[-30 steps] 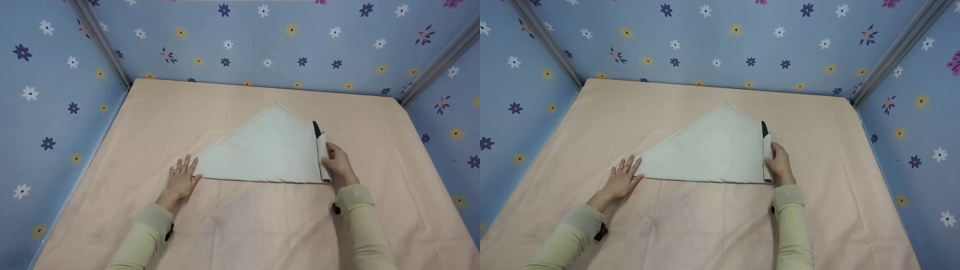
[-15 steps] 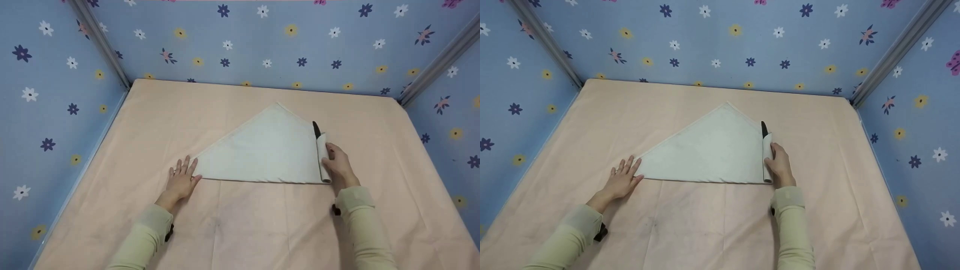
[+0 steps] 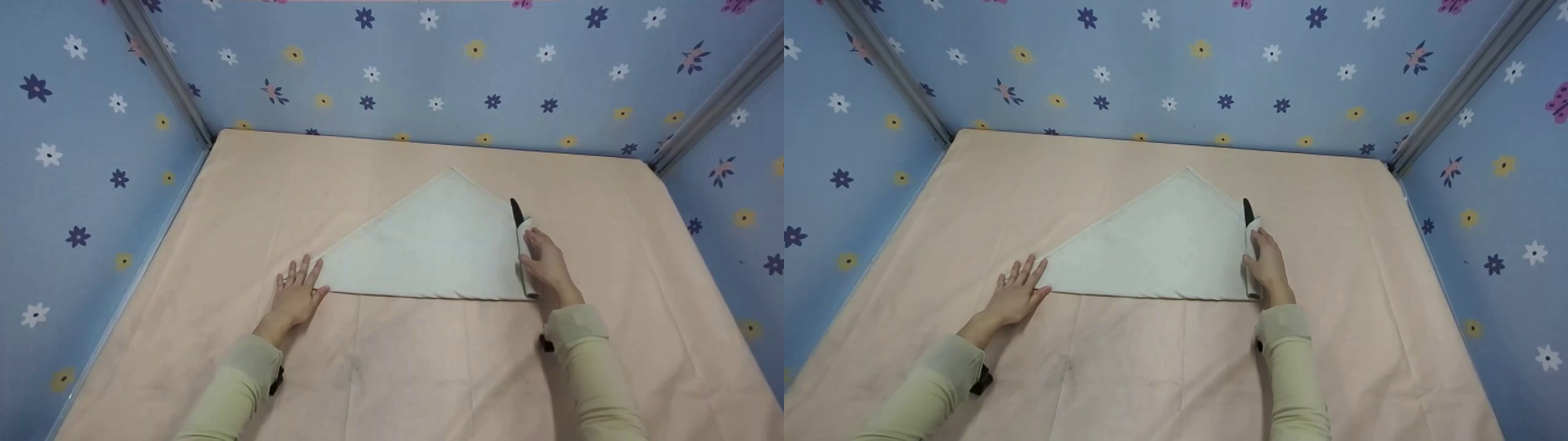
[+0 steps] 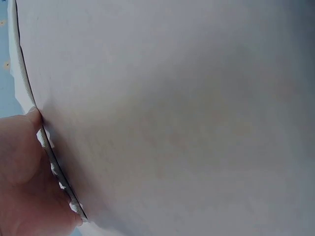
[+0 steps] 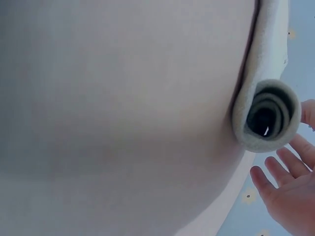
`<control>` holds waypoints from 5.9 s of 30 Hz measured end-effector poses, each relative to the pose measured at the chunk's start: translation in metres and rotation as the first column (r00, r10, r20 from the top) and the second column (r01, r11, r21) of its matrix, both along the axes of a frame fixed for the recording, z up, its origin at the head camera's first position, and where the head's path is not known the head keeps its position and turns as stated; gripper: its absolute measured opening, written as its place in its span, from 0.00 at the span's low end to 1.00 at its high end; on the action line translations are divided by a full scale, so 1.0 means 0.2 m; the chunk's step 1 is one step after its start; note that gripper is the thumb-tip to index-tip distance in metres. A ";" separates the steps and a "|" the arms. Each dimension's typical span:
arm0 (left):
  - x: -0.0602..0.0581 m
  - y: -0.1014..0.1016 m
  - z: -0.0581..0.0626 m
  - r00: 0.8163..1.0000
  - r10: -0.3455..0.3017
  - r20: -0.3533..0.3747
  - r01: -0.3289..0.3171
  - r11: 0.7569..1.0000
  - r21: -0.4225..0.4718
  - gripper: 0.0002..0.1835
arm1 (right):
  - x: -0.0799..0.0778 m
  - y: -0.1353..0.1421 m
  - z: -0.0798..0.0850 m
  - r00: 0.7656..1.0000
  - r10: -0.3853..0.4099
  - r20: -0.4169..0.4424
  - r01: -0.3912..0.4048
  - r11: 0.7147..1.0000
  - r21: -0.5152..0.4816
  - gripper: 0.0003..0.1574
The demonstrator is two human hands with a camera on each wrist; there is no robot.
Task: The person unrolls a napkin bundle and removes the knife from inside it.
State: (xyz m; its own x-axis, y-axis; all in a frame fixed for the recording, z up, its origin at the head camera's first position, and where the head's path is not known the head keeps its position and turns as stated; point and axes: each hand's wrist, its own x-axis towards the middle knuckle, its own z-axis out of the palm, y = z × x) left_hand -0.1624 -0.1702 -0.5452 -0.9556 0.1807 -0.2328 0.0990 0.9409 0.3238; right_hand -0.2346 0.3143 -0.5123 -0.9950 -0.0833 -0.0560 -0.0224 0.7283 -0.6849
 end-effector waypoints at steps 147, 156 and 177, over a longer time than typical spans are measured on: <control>0.01 0.00 0.00 0.998 -0.024 -0.052 0.025 1.000 0.018 0.33 | 0.06 0.31 0.01 0.980 0.099 0.172 -0.121 0.985 0.121 0.41; 0.00 0.00 0.00 0.999 -0.016 -0.049 0.017 1.000 0.017 0.33 | 0.08 0.29 0.01 0.984 0.090 0.156 -0.115 0.980 0.159 0.40; 0.00 0.01 0.01 1.000 0.002 -0.025 -0.002 1.000 -0.004 0.34 | 0.05 0.25 0.00 0.981 0.155 0.119 -0.175 0.968 0.179 0.44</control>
State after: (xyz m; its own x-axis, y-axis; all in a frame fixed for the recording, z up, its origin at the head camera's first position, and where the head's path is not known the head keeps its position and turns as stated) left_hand -0.1617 -0.1691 -0.5441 -0.9615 0.1783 -0.2092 0.1056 0.9424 0.3174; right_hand -0.2242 0.3636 -0.5125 -0.9563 -0.2236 -0.1884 -0.0889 0.8362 -0.5412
